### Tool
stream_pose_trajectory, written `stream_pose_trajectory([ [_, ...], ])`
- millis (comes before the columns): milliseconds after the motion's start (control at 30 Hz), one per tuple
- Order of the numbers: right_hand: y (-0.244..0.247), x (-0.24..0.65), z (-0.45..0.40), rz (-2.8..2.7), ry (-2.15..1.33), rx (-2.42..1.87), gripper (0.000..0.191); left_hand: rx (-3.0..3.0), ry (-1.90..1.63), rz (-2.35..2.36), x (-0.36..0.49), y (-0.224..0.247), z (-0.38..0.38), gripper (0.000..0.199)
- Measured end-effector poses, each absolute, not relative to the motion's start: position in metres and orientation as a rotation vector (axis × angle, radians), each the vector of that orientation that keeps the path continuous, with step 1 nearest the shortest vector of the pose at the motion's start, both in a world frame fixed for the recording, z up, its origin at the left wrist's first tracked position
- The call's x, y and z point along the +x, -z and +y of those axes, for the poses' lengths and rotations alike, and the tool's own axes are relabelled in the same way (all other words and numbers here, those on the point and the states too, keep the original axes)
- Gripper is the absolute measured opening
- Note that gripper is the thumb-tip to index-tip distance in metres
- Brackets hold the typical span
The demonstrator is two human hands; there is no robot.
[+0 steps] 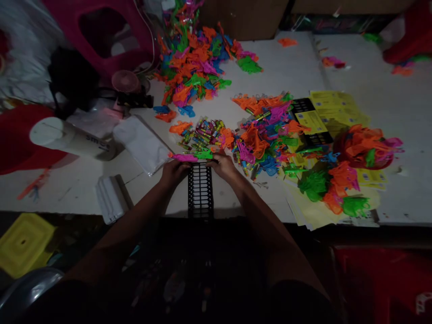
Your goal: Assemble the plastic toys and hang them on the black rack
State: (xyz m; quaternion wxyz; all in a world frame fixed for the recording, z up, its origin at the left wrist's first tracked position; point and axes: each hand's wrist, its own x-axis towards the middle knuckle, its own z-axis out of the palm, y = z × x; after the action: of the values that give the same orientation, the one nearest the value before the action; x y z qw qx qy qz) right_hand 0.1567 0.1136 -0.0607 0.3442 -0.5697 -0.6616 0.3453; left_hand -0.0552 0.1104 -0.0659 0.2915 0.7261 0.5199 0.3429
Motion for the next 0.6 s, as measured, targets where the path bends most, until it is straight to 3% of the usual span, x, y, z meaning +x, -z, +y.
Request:
stream_pose_trajectory([
  [333, 0.063, 0.155, 0.114, -1.91, -0.755, -1.484, 0.009, 2.072, -0.963, 1.371, -0.054, 0.071, 0.11, 0.025],
  [600, 0.066, 0.143, 0.109, -1.889, -0.668, -1.546, 0.013, 2.033, -0.958, 1.408, -0.049, 0.069, 0.112, 0.018],
])
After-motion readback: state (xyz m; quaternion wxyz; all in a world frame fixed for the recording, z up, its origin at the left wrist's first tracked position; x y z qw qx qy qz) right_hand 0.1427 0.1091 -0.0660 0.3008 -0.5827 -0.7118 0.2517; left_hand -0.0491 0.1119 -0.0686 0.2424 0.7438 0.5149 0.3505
